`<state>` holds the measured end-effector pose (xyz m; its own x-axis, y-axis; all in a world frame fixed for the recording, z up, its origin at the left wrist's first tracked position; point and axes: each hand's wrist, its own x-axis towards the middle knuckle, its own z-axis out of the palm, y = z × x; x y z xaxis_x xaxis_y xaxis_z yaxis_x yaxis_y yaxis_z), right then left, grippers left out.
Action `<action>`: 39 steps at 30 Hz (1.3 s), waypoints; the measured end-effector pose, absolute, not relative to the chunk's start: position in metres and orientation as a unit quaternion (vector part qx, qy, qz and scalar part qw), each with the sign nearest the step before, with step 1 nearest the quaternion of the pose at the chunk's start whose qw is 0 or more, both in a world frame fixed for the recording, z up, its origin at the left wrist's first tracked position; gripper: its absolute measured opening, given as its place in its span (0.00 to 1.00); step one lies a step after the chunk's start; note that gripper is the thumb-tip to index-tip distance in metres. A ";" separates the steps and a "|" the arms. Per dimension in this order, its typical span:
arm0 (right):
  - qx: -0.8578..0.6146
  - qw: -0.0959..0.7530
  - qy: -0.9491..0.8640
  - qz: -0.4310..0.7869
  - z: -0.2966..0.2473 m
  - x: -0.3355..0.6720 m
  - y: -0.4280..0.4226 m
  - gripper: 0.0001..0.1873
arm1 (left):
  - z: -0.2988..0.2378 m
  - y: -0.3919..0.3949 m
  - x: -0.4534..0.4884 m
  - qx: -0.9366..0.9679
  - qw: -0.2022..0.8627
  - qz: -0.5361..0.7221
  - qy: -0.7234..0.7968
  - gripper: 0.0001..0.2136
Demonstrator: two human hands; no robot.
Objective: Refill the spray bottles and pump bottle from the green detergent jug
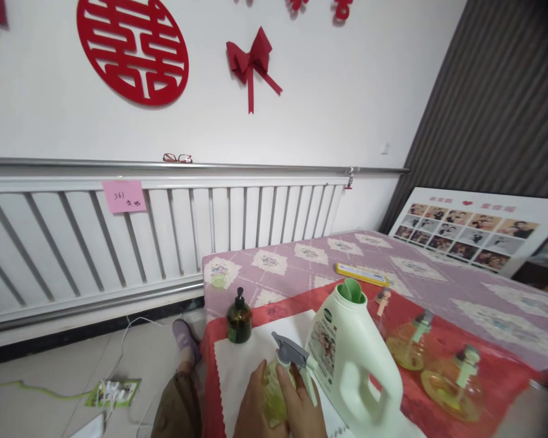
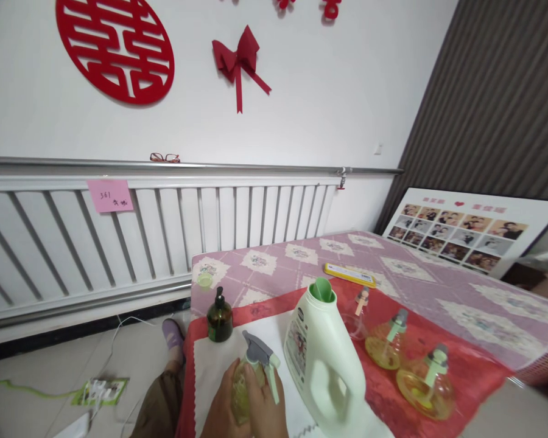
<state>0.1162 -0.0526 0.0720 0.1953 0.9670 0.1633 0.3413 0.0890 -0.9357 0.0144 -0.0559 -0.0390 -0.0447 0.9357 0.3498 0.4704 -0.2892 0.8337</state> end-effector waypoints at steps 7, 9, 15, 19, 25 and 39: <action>-0.605 0.507 -0.556 0.258 0.065 0.120 -0.047 0.20 | -0.038 -0.056 0.012 0.651 0.242 0.471 0.544 0.41; -0.602 0.521 -0.544 0.266 0.062 0.118 -0.045 0.17 | -0.039 -0.056 0.013 0.653 0.243 0.475 0.537 0.40; -0.552 0.534 -0.524 0.369 0.065 0.114 -0.043 0.22 | -0.036 -0.054 0.015 0.623 0.267 0.493 0.545 0.42; -0.522 0.531 -0.527 0.410 0.074 0.113 -0.042 0.24 | -0.031 -0.056 0.013 0.619 0.289 0.486 0.545 0.43; -0.516 0.542 -0.544 0.378 0.100 0.121 -0.027 0.21 | -0.023 -0.061 0.011 0.607 0.309 0.483 0.551 0.45; -0.586 0.453 -0.656 0.143 0.176 0.134 0.059 0.23 | -0.018 -0.061 0.010 0.587 0.353 0.458 0.566 0.45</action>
